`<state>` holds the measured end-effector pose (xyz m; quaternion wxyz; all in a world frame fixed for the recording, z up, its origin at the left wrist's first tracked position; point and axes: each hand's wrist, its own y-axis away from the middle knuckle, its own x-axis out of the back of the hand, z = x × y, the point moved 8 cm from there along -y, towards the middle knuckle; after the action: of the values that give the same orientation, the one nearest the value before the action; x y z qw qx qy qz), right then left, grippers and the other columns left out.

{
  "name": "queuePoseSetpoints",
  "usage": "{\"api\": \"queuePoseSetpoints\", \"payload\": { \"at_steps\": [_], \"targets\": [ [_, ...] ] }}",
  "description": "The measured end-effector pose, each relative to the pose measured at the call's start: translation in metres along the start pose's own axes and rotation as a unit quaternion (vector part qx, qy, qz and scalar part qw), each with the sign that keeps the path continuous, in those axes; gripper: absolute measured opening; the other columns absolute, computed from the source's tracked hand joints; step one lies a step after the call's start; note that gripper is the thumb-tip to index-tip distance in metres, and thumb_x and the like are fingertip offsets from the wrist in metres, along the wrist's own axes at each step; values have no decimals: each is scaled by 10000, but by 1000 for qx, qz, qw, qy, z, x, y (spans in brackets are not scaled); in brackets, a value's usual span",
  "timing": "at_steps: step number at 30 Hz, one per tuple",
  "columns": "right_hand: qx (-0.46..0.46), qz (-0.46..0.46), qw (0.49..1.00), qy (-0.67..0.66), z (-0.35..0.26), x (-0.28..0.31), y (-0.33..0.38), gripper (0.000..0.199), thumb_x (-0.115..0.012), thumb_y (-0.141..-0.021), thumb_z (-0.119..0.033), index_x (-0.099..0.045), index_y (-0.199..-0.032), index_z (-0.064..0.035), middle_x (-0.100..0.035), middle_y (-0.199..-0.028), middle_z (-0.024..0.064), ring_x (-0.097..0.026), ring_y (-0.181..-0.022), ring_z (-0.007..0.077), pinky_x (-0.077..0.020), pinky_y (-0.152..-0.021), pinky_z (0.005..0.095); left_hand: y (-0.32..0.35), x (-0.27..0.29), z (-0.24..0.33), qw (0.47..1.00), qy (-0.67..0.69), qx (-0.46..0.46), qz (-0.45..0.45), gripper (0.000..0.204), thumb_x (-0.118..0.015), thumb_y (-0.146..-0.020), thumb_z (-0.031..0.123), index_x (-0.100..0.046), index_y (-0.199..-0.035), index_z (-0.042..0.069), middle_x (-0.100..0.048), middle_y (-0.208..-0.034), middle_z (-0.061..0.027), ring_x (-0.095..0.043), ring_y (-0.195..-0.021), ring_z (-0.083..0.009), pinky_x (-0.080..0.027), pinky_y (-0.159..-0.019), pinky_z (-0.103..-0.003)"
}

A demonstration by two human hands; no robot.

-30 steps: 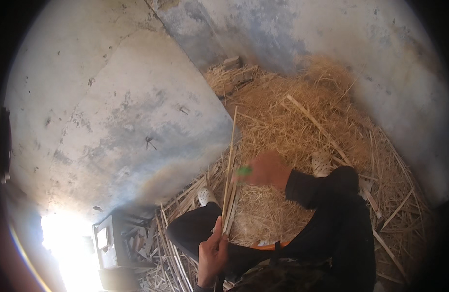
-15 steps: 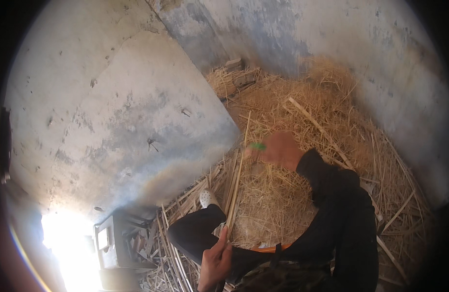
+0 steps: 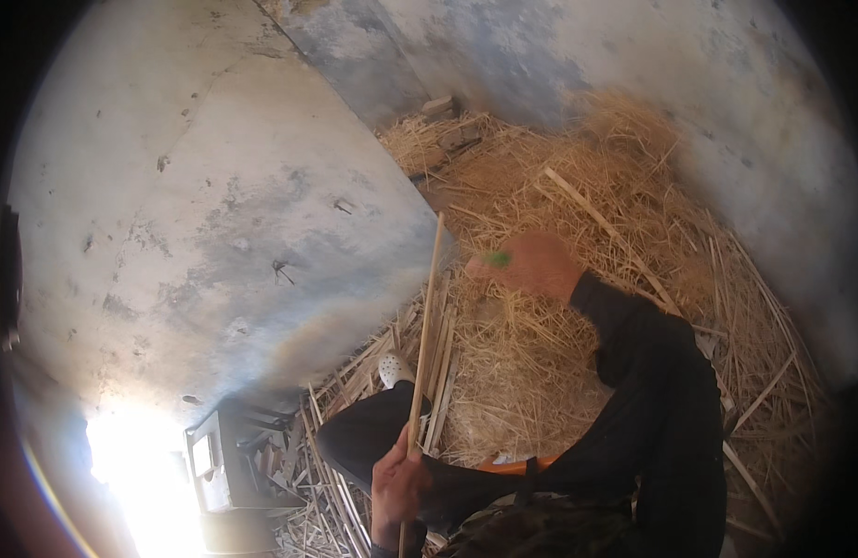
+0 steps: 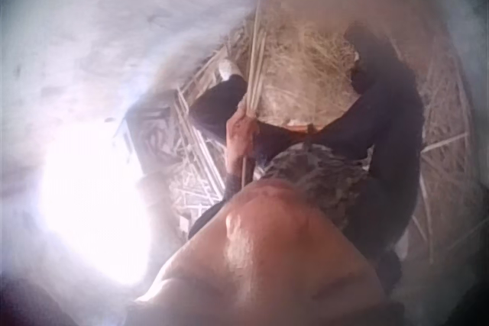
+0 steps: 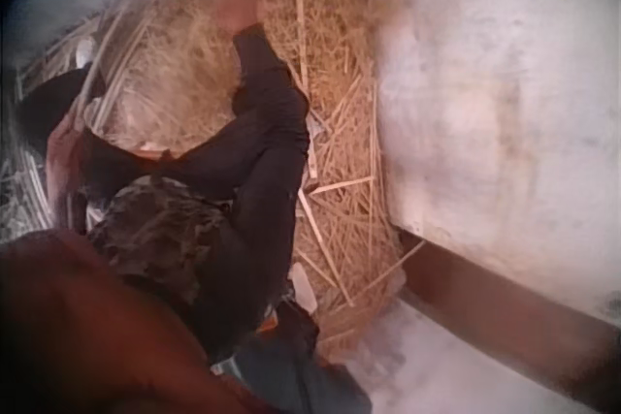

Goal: The person sits on a straw-covered floor and uses a green utility knife to peel the outer layer off a long, thin wooden stick. They hold the stick with their left hand and scrape the blade along its length with their right hand, creating a pile of wood shavings.

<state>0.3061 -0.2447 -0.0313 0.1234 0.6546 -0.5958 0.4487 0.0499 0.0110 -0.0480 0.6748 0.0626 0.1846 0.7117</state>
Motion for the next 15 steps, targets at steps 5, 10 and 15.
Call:
{"api": "queuePoseSetpoints", "payload": {
  "at_steps": [5, 10, 15],
  "targets": [
    [99, -157, 982, 32, -93, -47, 52, 781, -474, -759, -822, -631, -553, -85, -403, -408, 49, -439, -361, 191, -351, -384, 356, -4, -16, 13, 999, -41, -10, 0, 495, -513, -976, 95, -360, -1434, -13, -441, -656, 77, -377, -551, -12, -310, -505, -171],
    [27, -92, 995, -2, -61, -31, 21, 861, -401, -750, -861, -576, -474, -64, -406, -384, 64, -483, -369, 208, -378, -373, 368, 6, -19, 22, 996, -94, -8, 10, 511, -521, -974, 99, -347, -1443, -5, -432, -675, 86, -365, -562, -5, -296, -501, -170],
    [184, -25, 981, 55, -112, -49, 52, 794, -456, -771, -821, -512, -457, -94, -402, -421, 53, -490, -391, 197, -376, -383, 369, 3, -14, 21, 992, -120, -33, 6, 510, -518, -977, 96, -346, -1451, 16, -422, -682, 95, -345, -571, 4, -278, -507, -167]
  ]
}}
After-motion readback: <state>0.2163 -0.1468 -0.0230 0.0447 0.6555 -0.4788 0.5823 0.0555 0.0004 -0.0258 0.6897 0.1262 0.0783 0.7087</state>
